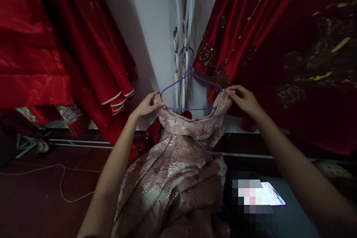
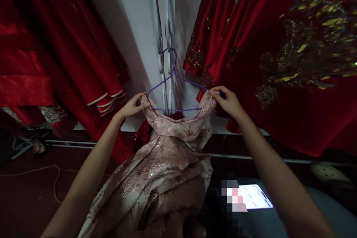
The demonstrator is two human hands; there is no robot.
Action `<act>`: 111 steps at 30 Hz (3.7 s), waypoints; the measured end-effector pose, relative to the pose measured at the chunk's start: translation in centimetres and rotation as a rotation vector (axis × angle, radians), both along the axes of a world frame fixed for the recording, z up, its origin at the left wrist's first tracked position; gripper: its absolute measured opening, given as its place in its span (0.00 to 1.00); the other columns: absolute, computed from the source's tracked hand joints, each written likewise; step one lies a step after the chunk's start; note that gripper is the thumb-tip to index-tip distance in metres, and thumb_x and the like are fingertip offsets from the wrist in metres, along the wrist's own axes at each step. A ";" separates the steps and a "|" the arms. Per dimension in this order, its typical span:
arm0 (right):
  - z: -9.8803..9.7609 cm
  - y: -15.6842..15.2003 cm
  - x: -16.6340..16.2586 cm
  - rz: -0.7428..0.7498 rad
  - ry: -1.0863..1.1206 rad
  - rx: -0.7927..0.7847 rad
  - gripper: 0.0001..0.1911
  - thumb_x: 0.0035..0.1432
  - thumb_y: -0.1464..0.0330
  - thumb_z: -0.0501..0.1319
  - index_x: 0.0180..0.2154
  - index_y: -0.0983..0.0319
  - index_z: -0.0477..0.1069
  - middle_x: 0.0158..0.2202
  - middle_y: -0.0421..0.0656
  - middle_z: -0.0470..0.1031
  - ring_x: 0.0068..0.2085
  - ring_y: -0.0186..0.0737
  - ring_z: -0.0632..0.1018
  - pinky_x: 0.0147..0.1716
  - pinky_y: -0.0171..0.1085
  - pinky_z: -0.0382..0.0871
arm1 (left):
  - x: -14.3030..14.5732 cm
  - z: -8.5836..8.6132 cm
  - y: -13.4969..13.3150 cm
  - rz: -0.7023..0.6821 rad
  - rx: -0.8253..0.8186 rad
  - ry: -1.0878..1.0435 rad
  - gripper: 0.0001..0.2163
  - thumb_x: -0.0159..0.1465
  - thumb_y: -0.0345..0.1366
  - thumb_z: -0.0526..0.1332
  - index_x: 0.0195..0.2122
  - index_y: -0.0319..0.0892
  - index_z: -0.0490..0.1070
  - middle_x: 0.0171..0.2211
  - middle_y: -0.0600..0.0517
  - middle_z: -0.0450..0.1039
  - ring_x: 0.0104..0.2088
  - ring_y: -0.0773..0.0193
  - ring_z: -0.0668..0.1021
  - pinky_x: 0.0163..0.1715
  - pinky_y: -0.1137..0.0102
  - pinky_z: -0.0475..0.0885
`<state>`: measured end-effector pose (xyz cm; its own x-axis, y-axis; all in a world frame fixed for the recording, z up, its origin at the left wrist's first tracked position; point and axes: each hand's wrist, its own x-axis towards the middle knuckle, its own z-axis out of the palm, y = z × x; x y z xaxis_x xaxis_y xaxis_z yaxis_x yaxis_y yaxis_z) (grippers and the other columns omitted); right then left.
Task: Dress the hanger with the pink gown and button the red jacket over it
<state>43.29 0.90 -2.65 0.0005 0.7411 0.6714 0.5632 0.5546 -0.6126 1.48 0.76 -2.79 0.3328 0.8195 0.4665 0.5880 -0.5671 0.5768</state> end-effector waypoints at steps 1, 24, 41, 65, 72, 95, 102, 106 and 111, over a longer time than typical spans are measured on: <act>0.0 -0.2 0.0 -0.011 0.002 0.017 0.10 0.55 0.62 0.58 0.36 0.61 0.71 0.36 0.43 0.74 0.38 0.35 0.72 0.42 0.34 0.64 | 0.3 0.2 0.3 -0.015 0.012 0.004 0.26 0.57 0.51 0.57 0.52 0.40 0.63 0.47 0.46 0.69 0.47 0.61 0.70 0.48 0.69 0.64; -9.9 -2.9 -1.6 -0.094 0.579 -0.398 0.16 0.41 0.56 0.64 0.29 0.60 0.71 0.31 0.41 0.75 0.34 0.41 0.74 0.36 0.40 0.69 | 2.0 -5.5 -5.6 0.118 -0.122 0.492 0.20 0.65 0.45 0.45 0.29 0.40 0.71 0.25 0.46 0.72 0.28 0.63 0.73 0.28 0.71 0.62; -8.7 -4.3 -1.8 -0.256 0.696 -0.285 0.14 0.43 0.57 0.63 0.29 0.59 0.68 0.28 0.38 0.70 0.31 0.37 0.71 0.35 0.39 0.67 | 12.7 -5.7 -5.8 -0.016 0.503 0.516 0.15 0.65 0.40 0.49 0.35 0.39 0.73 0.51 0.44 0.64 0.51 0.56 0.66 0.54 0.56 0.57; -0.6 -3.2 -6.7 -0.370 0.040 0.123 0.12 0.57 0.58 0.52 0.34 0.58 0.68 0.35 0.43 0.72 0.40 0.44 0.72 0.48 0.47 0.61 | 12.2 -4.5 -6.5 -0.062 0.450 0.531 0.15 0.65 0.40 0.49 0.35 0.39 0.73 0.47 0.44 0.64 0.47 0.58 0.66 0.51 0.58 0.58; 0.5 -4.3 -6.3 -0.276 -0.028 -0.027 0.15 0.56 0.56 0.54 0.39 0.57 0.69 0.37 0.44 0.75 0.37 0.44 0.74 0.38 0.40 0.65 | 12.4 -4.7 -6.5 -0.083 0.405 0.425 0.14 0.64 0.41 0.50 0.34 0.41 0.74 0.45 0.44 0.64 0.49 0.57 0.65 0.52 0.56 0.57; 2.1 -1.6 -3.3 -0.071 -0.017 0.075 0.14 0.53 0.57 0.59 0.34 0.61 0.72 0.31 0.42 0.74 0.32 0.35 0.72 0.33 0.33 0.62 | -3.7 -6.2 -2.5 0.497 0.399 -0.153 0.12 0.64 0.40 0.51 0.27 0.39 0.66 0.36 0.47 0.59 0.41 0.63 0.68 0.45 0.68 0.65; 2.7 -2.5 -3.3 -0.048 -0.040 0.058 0.12 0.54 0.57 0.59 0.34 0.58 0.72 0.31 0.42 0.74 0.32 0.37 0.71 0.32 0.35 0.62 | -3.4 -5.2 -2.3 0.502 0.450 -0.122 0.11 0.63 0.39 0.52 0.29 0.39 0.67 0.38 0.47 0.58 0.39 0.64 0.68 0.44 0.68 0.66; 2.7 -2.2 -3.2 -0.070 -0.028 0.059 0.13 0.53 0.57 0.60 0.33 0.60 0.72 0.30 0.42 0.73 0.31 0.35 0.71 0.32 0.33 0.62 | -3.6 -5.2 -2.4 0.491 0.458 -0.087 0.11 0.64 0.39 0.52 0.29 0.39 0.67 0.38 0.47 0.58 0.38 0.65 0.68 0.43 0.69 0.66; 2.7 -2.1 -3.2 -0.067 -0.039 0.064 0.12 0.53 0.59 0.60 0.33 0.61 0.72 0.31 0.42 0.74 0.32 0.34 0.71 0.33 0.32 0.61 | -3.6 -5.3 -2.6 0.508 0.469 -0.070 0.12 0.64 0.39 0.52 0.29 0.38 0.67 0.39 0.46 0.57 0.37 0.65 0.68 0.43 0.69 0.66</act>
